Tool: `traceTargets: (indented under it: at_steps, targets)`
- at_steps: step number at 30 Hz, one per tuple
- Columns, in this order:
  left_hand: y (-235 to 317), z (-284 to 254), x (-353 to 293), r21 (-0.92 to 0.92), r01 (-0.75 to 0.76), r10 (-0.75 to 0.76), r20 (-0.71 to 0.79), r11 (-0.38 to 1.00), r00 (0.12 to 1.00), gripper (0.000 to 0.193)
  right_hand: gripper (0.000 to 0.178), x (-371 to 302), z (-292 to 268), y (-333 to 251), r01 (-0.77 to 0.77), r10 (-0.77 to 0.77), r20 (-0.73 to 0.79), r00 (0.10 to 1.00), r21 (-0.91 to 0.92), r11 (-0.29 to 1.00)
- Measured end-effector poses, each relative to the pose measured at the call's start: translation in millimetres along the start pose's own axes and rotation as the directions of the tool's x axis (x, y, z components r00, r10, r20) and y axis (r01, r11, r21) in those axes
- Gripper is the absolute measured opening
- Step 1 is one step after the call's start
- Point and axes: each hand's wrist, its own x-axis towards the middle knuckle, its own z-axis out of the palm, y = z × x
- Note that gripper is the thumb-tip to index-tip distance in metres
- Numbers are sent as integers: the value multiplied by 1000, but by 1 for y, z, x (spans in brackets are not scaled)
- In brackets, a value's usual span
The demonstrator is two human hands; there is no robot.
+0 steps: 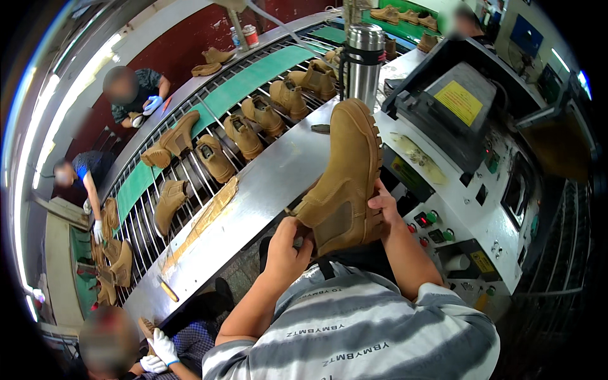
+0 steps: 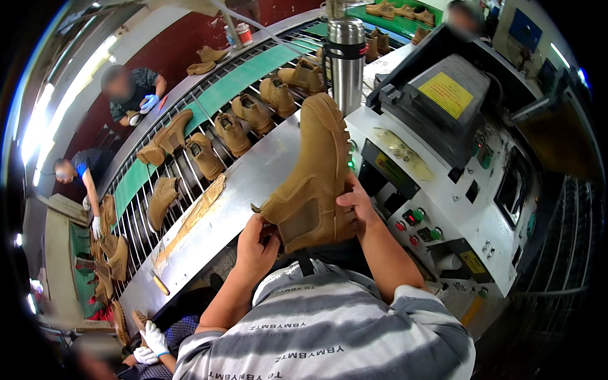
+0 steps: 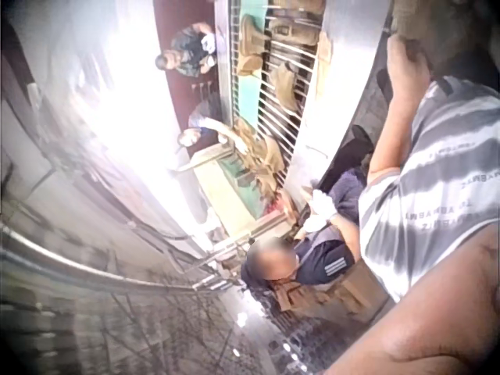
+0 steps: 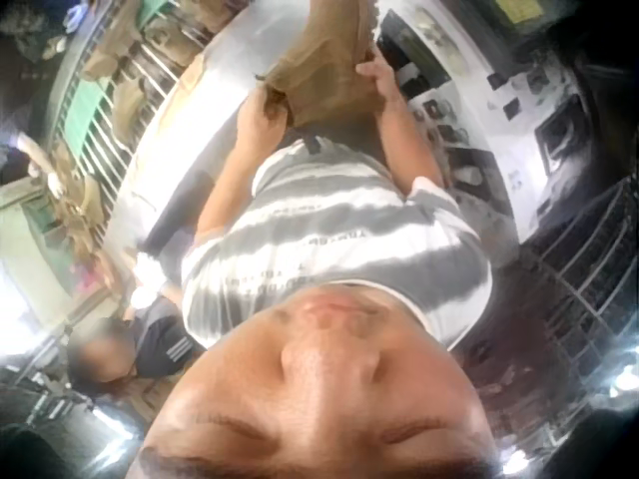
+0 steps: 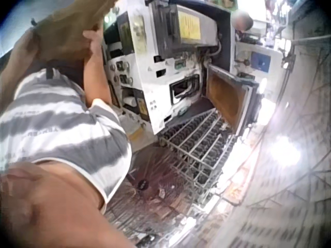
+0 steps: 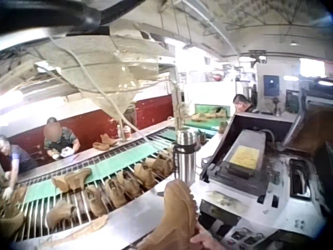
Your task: The person takes boots from a conveyor belt, places them into an industrial machine, and presses buttons on the control panel to operate the machine.
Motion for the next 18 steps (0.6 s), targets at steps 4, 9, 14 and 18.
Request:
traceTargets:
  at_steps: [4, 9, 14, 18]
  targets:
    - [-12, -1, 4, 28, 243, -245, 112, 970, 963, 34, 103, -15, 10, -18, 158, -185, -37, 982, -374, 914]
    - [-23, 22, 23, -201, -109, 142, 154, 974, 978, 56, 112, -21, 9, -30, 194, -168, 97, 981, -494, 847]
    - [-5, 60, 47, -449, 74, 105, 362, 890, 926, 63, 112, -59, -8, -51, 222, -261, 17, 965, -581, 783]
    - [2, 93, 58, -512, 101, 217, 524, 853, 823, 81, 112, -99, -18, -75, 240, -347, -20, 938, -686, 687]
